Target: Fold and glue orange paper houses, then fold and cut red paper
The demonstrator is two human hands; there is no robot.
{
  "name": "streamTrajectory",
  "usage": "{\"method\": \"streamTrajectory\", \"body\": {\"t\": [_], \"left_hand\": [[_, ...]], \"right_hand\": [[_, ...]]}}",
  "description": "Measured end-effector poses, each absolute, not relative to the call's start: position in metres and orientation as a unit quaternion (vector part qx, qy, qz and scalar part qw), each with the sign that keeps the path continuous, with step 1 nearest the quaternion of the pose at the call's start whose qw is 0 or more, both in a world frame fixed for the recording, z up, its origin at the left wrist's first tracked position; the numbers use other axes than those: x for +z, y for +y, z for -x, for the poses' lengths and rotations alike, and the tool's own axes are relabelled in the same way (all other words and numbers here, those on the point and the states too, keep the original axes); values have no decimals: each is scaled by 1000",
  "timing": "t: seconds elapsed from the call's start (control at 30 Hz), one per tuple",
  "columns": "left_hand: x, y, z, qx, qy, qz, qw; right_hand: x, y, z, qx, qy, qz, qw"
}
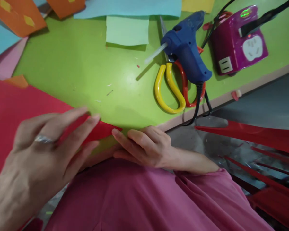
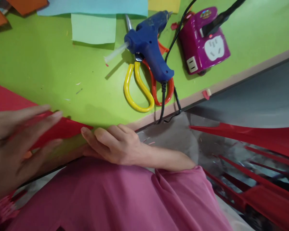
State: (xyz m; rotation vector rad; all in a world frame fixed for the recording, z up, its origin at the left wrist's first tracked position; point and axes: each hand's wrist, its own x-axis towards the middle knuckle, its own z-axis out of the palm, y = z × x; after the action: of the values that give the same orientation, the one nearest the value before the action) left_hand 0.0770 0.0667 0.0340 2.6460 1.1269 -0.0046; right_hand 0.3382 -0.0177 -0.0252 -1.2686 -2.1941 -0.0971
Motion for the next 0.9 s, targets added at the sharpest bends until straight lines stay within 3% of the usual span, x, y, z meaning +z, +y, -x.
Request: {"method": "streamTrajectory", "body": {"t": [0.13, 0.5, 0.67, 0.9], "left_hand": [[24, 91, -95, -16, 285, -950, 125], [24, 88, -117, -6, 371, -910, 187], [25, 95, -124, 22, 348, -909, 228], [37, 96, -126, 34, 341, -906, 248]], "right_hand": [[-23, -19, -341, -43, -829, 481, 284], [-24, -25, -341, 5, -813, 487, 320], [-7, -18, -340, 156, -755, 547, 325], [12, 7, -340, 370, -735, 504, 263]]}}
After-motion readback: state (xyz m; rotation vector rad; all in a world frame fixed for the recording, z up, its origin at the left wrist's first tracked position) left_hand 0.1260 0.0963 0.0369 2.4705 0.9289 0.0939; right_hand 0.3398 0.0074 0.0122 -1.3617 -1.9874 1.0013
